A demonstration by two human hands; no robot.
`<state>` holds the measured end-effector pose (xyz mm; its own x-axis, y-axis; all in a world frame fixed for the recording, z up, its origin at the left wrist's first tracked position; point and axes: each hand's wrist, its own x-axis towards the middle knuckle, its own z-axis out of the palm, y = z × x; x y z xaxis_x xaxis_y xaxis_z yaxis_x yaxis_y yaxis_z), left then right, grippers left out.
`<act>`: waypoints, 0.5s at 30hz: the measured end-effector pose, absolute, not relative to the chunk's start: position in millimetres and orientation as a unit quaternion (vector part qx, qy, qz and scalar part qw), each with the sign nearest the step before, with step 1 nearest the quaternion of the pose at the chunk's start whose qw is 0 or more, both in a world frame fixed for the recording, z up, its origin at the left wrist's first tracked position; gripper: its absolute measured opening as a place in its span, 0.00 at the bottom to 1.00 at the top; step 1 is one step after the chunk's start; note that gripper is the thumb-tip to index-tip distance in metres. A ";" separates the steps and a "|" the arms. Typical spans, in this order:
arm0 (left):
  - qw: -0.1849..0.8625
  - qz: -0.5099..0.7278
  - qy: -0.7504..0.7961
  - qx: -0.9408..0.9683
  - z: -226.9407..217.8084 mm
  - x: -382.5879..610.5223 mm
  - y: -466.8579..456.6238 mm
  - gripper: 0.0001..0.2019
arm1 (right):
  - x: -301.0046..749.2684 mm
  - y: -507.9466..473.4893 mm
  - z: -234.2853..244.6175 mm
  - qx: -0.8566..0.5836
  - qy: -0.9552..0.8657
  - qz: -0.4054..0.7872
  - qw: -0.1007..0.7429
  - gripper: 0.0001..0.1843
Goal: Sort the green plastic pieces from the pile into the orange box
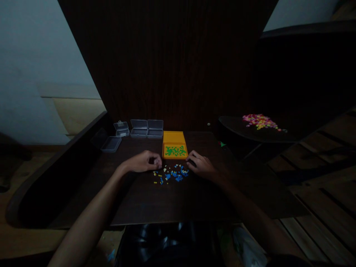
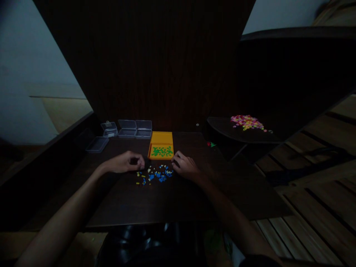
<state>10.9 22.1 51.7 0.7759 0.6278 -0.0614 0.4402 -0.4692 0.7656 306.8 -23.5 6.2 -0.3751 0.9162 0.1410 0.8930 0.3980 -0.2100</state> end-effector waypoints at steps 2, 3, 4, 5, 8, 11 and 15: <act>0.405 0.172 0.331 0.835 49.2 10.3 27.1 0.10 | 306.2 -23.6 6.4 -0.547 -0.828 0.050 0.114 0.11; 0.397 0.200 0.337 0.830 47.1 10.5 30.1 0.11 | 305.9 -23.8 6.6 -0.548 -0.828 0.050 0.111 0.11; 0.386 0.225 0.341 0.827 44.8 11.1 33.3 0.11 | 305.6 -23.9 6.9 -0.548 -0.828 0.051 0.109 0.11; 0.374 0.244 0.344 0.826 42.6 12.1 36.6 0.11 | 305.4 -24.1 7.2 -0.548 -0.828 0.052 0.107 0.12; 0.335 0.265 0.349 0.834 39.2 18.0 46.2 0.11 | 304.9 -24.5 8.2 -0.548 -0.828 0.053 0.104 0.11; 0.273 0.256 0.344 0.861 40.3 27.4 54.8 0.11 | 304.8 -24.5 8.4 -0.547 -0.829 0.054 0.103 0.11; 0.187 0.230 0.353 0.887 39.6 42.5 65.4 0.10 | 304.8 -23.6 8.1 -0.543 -0.831 0.059 0.106 0.11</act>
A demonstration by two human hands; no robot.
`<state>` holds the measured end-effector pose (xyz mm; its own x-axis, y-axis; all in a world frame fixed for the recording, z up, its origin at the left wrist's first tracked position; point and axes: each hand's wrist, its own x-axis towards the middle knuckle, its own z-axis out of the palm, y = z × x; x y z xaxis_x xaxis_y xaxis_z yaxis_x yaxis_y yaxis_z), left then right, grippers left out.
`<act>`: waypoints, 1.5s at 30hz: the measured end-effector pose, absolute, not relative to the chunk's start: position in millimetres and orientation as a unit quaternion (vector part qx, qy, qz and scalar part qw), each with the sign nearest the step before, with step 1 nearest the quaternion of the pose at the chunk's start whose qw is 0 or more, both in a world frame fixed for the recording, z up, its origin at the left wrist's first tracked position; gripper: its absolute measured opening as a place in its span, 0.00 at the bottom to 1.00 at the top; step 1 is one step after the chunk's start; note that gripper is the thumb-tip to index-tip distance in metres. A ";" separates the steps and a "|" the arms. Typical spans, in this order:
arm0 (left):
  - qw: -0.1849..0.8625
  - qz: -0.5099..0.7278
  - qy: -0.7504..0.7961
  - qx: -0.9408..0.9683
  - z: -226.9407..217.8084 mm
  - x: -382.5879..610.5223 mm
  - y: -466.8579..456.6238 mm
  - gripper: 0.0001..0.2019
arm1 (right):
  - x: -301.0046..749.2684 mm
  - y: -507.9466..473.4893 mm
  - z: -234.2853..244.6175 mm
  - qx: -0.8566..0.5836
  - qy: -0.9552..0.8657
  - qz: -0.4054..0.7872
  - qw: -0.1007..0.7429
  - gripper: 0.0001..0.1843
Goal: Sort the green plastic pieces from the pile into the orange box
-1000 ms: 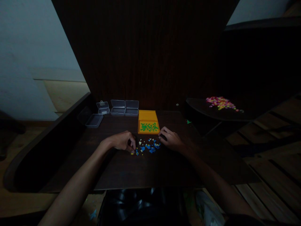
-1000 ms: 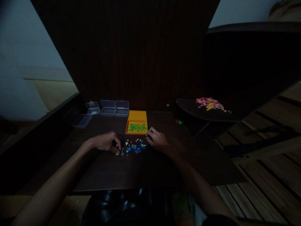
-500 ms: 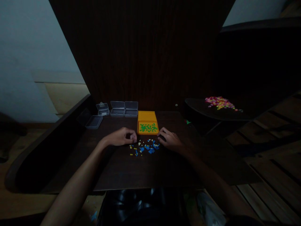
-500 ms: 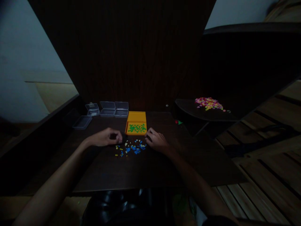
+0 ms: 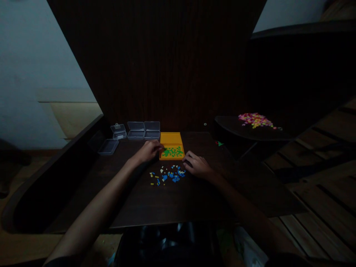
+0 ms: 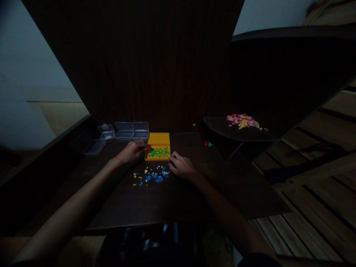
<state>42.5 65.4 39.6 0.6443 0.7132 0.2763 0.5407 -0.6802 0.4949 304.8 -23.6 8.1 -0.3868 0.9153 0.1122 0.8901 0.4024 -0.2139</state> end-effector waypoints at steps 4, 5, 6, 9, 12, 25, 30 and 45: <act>0.159 0.193 0.377 0.892 34.6 55.1 74.0 0.10 | 304.3 -23.1 9.0 -0.545 -0.830 0.063 0.103 0.11; 0.155 0.183 0.378 0.894 33.6 57.3 75.8 0.10 | 304.2 -23.2 9.4 -0.545 -0.830 0.063 0.101 0.11; 0.152 0.173 0.375 0.898 33.0 59.0 77.4 0.10 | 304.0 -23.3 9.7 -0.544 -0.831 0.062 0.099 0.11; 0.132 0.148 0.352 0.914 32.2 62.0 81.5 0.10 | 304.0 -23.7 10.1 -0.542 -0.832 0.060 0.099 0.11; 0.096 0.121 0.337 0.929 31.5 63.1 84.4 0.09 | 304.5 -23.7 9.5 -0.541 -0.833 0.059 0.100 0.12; 0.075 0.057 0.361 0.928 29.9 70.9 83.1 0.06 | 305.3 -22.5 9.9 -0.533 -0.838 0.063 0.094 0.12; 0.051 0.054 0.422 0.903 33.9 72.6 74.3 0.10 | 305.3 -21.6 8.4 -0.532 -0.839 0.057 0.098 0.11; 0.074 0.088 0.490 0.864 34.3 79.5 73.8 0.08 | 305.0 -22.3 9.1 -0.533 -0.840 0.050 0.088 0.12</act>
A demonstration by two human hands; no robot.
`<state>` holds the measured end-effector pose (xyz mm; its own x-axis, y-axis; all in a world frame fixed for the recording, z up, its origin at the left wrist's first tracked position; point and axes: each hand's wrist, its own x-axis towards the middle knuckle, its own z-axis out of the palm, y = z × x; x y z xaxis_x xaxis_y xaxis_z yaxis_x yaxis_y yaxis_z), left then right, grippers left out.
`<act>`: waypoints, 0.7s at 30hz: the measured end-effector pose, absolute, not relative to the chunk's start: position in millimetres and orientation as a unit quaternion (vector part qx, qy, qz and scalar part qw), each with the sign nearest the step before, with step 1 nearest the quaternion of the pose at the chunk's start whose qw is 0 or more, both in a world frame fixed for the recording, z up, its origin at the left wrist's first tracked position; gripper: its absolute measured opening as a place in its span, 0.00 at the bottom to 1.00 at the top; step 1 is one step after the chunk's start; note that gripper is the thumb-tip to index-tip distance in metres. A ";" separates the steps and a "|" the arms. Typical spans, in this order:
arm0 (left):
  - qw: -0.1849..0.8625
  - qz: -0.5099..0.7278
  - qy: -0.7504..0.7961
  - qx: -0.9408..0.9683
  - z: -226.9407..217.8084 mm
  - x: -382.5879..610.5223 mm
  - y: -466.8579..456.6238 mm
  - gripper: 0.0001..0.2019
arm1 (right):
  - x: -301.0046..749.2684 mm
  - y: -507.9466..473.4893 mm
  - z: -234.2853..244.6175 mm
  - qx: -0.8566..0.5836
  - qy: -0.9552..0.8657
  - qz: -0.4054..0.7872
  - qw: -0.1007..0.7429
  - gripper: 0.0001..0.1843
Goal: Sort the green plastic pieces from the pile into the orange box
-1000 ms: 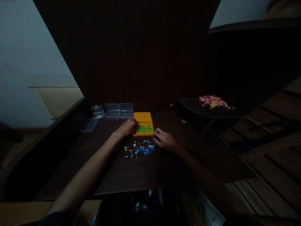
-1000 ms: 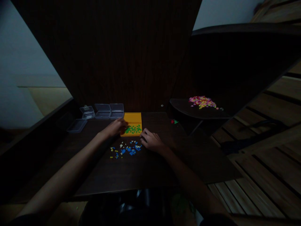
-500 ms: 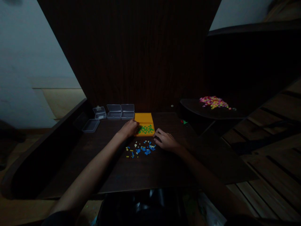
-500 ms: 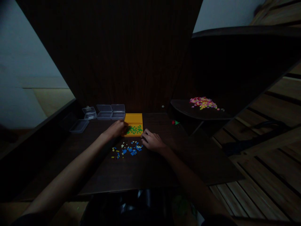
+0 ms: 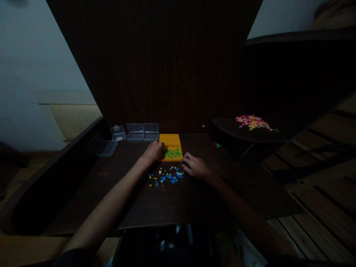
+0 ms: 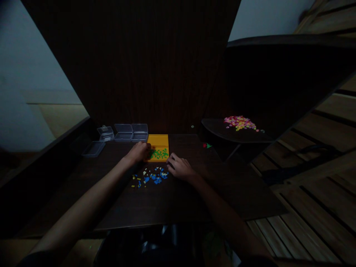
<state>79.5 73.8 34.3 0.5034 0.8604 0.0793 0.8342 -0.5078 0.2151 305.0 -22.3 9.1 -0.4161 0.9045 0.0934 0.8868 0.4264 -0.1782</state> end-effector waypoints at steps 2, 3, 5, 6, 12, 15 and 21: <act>0.092 0.103 0.479 0.867 32.7 77.4 75.9 0.08 | 305.8 -22.4 9.0 -0.533 -0.840 0.047 0.086 0.12; 0.099 0.115 0.472 0.868 32.0 75.6 76.2 0.09 | 306.4 -22.6 9.1 -0.534 -0.840 0.045 0.084 0.11; 0.109 0.148 0.461 0.868 31.3 70.5 74.6 0.11 | 308.0 -22.9 9.5 -0.539 -0.837 0.039 0.085 0.11; 0.110 0.165 0.458 0.867 31.3 67.6 72.7 0.12 | 308.8 -23.0 9.4 -0.543 -0.834 0.035 0.090 0.11; 0.136 0.209 0.452 0.857 35.6 52.1 56.1 0.15 | 309.4 -19.7 4.2 -0.568 -0.807 0.036 0.158 0.08; 0.166 0.199 0.426 0.867 35.3 48.8 53.4 0.21 | 307.6 -16.1 -1.2 -0.567 -0.801 0.036 0.189 0.07; 0.184 0.217 0.425 0.859 28.7 48.2 58.0 0.18 | 308.9 -7.7 -11.2 -0.538 -0.807 0.022 0.244 0.06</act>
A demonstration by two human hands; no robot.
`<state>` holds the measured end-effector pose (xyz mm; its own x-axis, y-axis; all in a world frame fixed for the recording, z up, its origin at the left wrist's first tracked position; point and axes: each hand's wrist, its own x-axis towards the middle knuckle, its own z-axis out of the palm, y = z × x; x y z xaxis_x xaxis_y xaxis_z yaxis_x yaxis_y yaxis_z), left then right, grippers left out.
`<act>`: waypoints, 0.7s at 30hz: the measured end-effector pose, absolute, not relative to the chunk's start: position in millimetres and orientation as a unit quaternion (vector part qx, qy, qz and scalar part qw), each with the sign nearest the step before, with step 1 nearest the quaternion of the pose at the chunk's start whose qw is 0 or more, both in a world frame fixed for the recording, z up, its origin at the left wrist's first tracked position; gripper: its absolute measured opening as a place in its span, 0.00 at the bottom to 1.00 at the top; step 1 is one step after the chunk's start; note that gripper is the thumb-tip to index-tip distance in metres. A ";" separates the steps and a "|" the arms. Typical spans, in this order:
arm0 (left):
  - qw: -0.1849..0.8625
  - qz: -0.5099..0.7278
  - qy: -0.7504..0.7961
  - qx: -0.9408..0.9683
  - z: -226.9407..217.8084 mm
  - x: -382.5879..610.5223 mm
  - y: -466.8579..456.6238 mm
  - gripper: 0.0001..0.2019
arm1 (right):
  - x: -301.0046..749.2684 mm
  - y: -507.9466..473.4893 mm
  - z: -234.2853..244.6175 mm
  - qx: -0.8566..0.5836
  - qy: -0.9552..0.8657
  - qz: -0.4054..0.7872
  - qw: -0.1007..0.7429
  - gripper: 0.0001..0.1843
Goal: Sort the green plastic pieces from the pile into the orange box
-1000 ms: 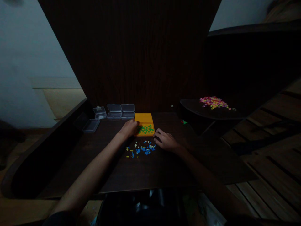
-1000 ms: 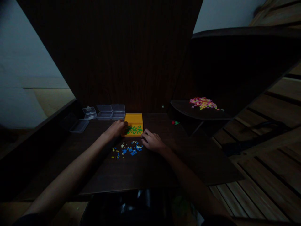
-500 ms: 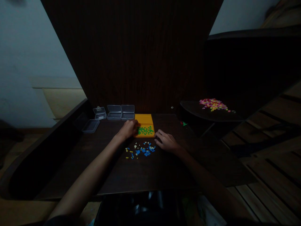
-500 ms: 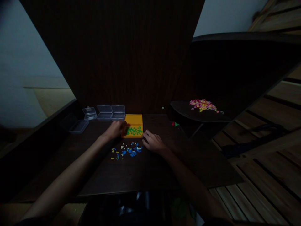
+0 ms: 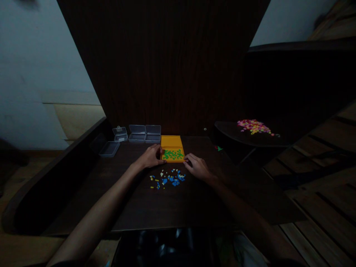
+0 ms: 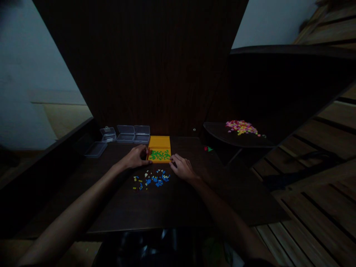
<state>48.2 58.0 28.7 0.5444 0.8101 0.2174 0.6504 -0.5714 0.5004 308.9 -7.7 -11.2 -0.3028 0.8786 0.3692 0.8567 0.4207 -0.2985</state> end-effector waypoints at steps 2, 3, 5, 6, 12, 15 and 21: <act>0.184 0.223 0.427 0.857 26.8 47.6 59.7 0.17 | 310.3 -4.6 -12.8 -0.528 -0.811 0.020 0.252 0.07; 0.184 0.223 0.427 0.857 25.8 47.1 60.5 0.16 | 310.9 -3.1 -13.3 -0.524 -0.813 0.020 0.255 0.07; 0.183 0.226 0.428 0.856 23.9 46.2 62.1 0.14 | 311.6 -0.5 -14.0 -0.519 -0.814 0.018 0.260 0.09; 0.182 0.227 0.428 0.855 23.0 45.8 62.8 0.13 | 311.8 0.5 -14.2 -0.518 -0.814 0.018 0.262 0.09; 0.191 0.239 0.433 0.848 19.0 45.9 64.1 0.13 | 311.5 3.0 -14.6 -0.523 -0.807 0.019 0.274 0.09; 0.196 0.249 0.427 0.847 20.2 44.8 64.0 0.15 | 311.4 3.2 -14.5 -0.528 -0.804 0.018 0.272 0.08; 0.156 0.265 0.454 0.836 27.5 31.2 79.9 0.20 | 311.8 3.1 -15.2 -0.527 -0.800 0.023 0.286 0.09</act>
<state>31.2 79.9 27.5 0.4475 0.8419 0.3016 0.6761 -0.5393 0.5021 311.8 3.1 -15.2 -0.2823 0.8563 0.4325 0.8296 0.4443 -0.3381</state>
